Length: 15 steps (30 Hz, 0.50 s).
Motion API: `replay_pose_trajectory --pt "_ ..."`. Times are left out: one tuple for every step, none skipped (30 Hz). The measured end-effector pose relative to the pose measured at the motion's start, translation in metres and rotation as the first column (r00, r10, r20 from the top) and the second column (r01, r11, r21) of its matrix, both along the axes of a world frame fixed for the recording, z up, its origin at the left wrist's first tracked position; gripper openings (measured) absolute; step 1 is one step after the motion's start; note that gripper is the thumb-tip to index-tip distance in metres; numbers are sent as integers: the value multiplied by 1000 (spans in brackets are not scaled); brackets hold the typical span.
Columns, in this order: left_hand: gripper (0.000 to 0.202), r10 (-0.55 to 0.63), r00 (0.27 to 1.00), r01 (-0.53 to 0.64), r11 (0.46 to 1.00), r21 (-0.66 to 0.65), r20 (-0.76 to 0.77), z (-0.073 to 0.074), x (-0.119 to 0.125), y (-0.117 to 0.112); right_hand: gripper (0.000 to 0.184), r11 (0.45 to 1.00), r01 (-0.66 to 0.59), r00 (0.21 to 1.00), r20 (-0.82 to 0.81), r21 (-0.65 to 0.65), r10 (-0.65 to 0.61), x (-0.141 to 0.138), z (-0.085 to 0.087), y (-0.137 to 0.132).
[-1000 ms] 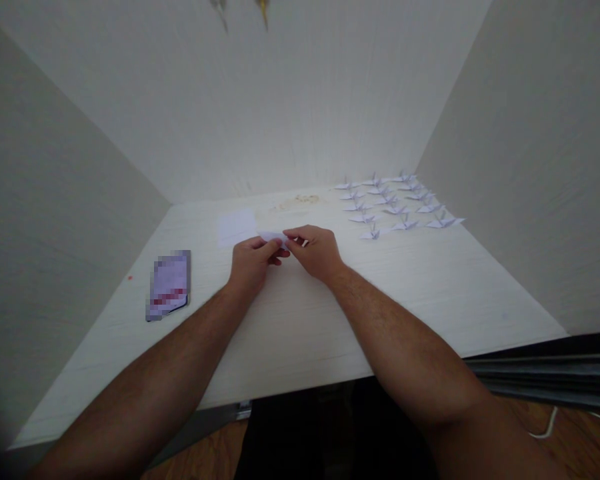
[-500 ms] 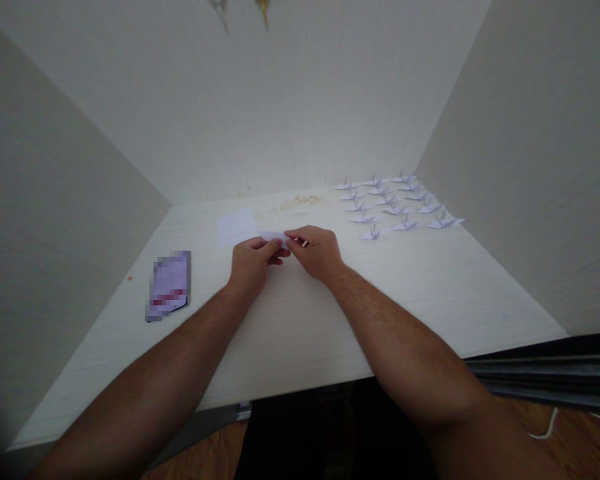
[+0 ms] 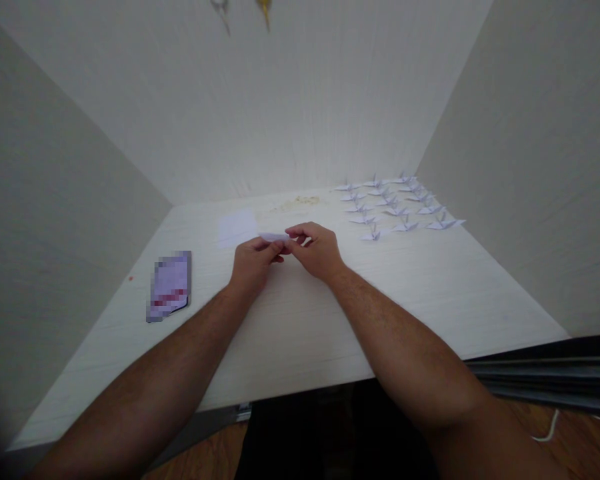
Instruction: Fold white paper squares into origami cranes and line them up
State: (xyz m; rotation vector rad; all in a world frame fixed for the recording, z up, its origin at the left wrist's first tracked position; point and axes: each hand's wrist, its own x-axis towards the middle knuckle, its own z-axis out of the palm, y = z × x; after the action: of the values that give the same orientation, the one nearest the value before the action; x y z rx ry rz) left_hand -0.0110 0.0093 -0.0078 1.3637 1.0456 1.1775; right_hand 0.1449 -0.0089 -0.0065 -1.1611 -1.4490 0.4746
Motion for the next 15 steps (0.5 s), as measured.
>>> replay_pose_trajectory --pt "28 0 1000 0 1000 -2 7 0 0 0 15 1000 10 1000 1 10 -10 0 0 0" --pt "28 1 1000 -1 1000 -2 10 0 0 0 14 1000 14 1000 1 13 -14 0 0 0" --pt "28 4 1000 -4 1000 -2 10 -1 1 0 12 1000 13 1000 4 12 -13 0 0 0" --pt "28 9 1000 -9 1000 -1 9 0 1 0 11 1000 11 1000 7 11 -11 0 0 0" --pt "27 12 1000 -12 1000 -1 8 0 1 -1 11 1000 7 1000 8 9 -7 0 0 0" --pt "26 15 1000 -15 1000 0 8 0 1 -1 11 1000 0 1000 9 7 0 0 0 1" --pt "25 17 1000 -17 1000 1 8 0 1 -1 12 1000 -5 1000 8 7 5 0 -1 1" --pt "25 16 1000 -16 1000 3 7 0 0 -1 12 1000 -8 1000 6 7 8 1 -1 1" --pt "25 14 1000 -14 1000 4 6 0 0 -1 13 1000 -10 1000 4 7 10 1 -1 1" --pt "25 10 1000 -10 1000 4 3 0 0 -1 13 1000 -9 1000 2 10 9 1 -1 1" --pt "25 8 1000 -8 1000 2 1 0 0 -1 13 1000 -6 1000 4 14 6 2 -1 1" --pt "25 8 1000 -8 1000 -1 -1 1 0 -1 13 1000 -4 1000 12 20 3 2 -1 1" --pt "25 7 1000 -7 1000 -6 1 1 0 -1 13 1000 -1 1000 26 30 1 2 -1 1" --pt "25 7 1000 -7 1000 -11 4 1 0 -1 14 999 1 999 45 42 -2 2 -1 1" --pt "25 5 1000 -5 1000 -15 7 2 0 -2 14 999 3 998 67 52 -6 3 -1 1"
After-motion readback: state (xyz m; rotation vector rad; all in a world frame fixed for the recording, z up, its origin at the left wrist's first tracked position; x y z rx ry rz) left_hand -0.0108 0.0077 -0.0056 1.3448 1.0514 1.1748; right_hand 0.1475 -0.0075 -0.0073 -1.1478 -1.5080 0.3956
